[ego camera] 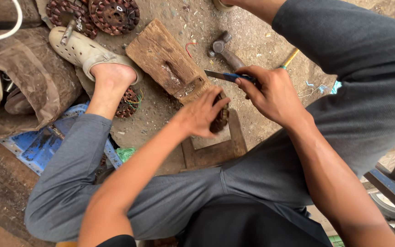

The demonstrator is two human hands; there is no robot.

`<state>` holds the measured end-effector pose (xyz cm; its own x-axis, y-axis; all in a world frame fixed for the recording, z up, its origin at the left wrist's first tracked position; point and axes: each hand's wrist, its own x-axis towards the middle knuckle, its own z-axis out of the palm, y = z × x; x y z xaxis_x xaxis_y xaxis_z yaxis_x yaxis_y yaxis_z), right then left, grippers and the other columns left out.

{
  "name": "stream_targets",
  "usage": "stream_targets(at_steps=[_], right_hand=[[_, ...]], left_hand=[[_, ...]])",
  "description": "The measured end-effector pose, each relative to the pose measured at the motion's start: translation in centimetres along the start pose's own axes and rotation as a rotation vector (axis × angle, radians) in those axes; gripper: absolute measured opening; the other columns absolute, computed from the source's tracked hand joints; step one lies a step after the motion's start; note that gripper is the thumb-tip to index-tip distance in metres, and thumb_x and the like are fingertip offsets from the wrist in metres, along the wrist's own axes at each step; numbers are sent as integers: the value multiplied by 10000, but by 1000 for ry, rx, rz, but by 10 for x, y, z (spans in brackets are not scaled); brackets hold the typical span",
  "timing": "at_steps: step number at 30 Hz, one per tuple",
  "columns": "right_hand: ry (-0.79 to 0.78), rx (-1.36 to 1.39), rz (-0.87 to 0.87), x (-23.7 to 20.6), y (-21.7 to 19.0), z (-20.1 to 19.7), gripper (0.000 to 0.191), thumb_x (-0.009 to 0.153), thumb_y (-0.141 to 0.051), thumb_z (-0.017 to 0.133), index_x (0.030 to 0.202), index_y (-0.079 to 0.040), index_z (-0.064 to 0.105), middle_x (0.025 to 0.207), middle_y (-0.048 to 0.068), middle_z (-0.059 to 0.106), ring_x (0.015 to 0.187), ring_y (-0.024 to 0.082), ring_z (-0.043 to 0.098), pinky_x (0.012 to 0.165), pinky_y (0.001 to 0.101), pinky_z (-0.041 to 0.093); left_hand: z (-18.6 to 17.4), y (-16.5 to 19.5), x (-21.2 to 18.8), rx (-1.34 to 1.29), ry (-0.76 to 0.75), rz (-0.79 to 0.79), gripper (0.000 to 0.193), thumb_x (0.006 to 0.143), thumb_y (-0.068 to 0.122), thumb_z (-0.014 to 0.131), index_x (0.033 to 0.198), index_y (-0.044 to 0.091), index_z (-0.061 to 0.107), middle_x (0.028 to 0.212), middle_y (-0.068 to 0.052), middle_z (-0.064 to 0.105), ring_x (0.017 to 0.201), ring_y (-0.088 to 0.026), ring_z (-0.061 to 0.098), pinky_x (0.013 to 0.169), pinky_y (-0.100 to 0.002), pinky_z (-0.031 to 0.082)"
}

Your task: The person uses a hammer and a chisel to chip away at a circular electrical component placed on a wooden block. They repeatedly strike the chisel to remove material from the component.

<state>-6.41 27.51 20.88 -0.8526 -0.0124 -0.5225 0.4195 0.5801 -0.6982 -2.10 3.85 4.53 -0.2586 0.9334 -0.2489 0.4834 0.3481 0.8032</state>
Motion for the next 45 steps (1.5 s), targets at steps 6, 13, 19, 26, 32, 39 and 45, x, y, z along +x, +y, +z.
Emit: stream_targets(at_steps=[6, 13, 19, 26, 32, 39, 45], right_hand=[[23, 11, -2, 2, -6, -2, 222, 995, -142, 671, 1167, -12, 724, 676, 138, 683, 545, 217, 667, 548, 355, 509], [49, -14, -59, 6, -9, -1, 220, 1015, -155, 676, 1169, -4, 722, 730, 145, 704, 572, 210, 671, 580, 357, 514], [-12, -63, -30, 8, -15, 4, 225, 1006, -150, 674, 1175, -11, 726, 722, 146, 717, 548, 208, 668, 550, 357, 511], [-15, -83, 17, 2, -19, 3, 217, 1016, -156, 674, 1163, -10, 740, 692, 172, 711, 550, 210, 669, 564, 356, 512], [33, -21, -65, -3, -14, 3, 236, 1011, -167, 680, 1166, 6, 719, 866, 144, 764, 668, 178, 739, 596, 318, 560], [-15, -156, -101, 2, 10, 13, 215, 989, -182, 703, 1118, -18, 756, 771, 158, 743, 632, 234, 728, 630, 379, 559], [-154, -329, -177, 10, 37, 45, 265, 930, -211, 736, 1151, -66, 762, 777, 167, 740, 653, 287, 718, 653, 427, 570]], left_hand=[[-69, -29, 6, 679, -551, 29, 1311, 655, 458, 913, 1659, 313, 82, 1654, -239, 106, 1556, -390, 148, 1233, -578, 168], [-51, -3, -17, 616, -349, -85, 1233, 665, 421, 890, 1615, 263, 121, 1679, -198, 138, 1543, -336, 172, 1193, -620, 190], [-3, 7, -13, 420, -44, -395, 1056, 758, 366, 844, 1559, 18, 251, 1489, -254, 408, 1340, -390, 442, 1064, -574, 389], [8, -15, -13, 326, 17, -609, 498, 799, 89, 771, 1263, 57, 594, 1098, -110, 665, 1035, -259, 622, 879, -454, 480], [-23, -51, -45, 314, 306, -717, 672, 711, 88, 818, 1346, 62, 601, 1151, -160, 656, 1078, -333, 607, 865, -474, 480], [-49, -31, -51, 104, 311, -707, 707, 805, 245, 818, 1396, -5, 521, 1318, -208, 619, 1223, -390, 574, 987, -512, 471], [-67, -24, -92, -82, 574, -763, 575, 878, 243, 776, 1374, 26, 582, 1327, -210, 647, 1213, -406, 608, 1016, -486, 488]])
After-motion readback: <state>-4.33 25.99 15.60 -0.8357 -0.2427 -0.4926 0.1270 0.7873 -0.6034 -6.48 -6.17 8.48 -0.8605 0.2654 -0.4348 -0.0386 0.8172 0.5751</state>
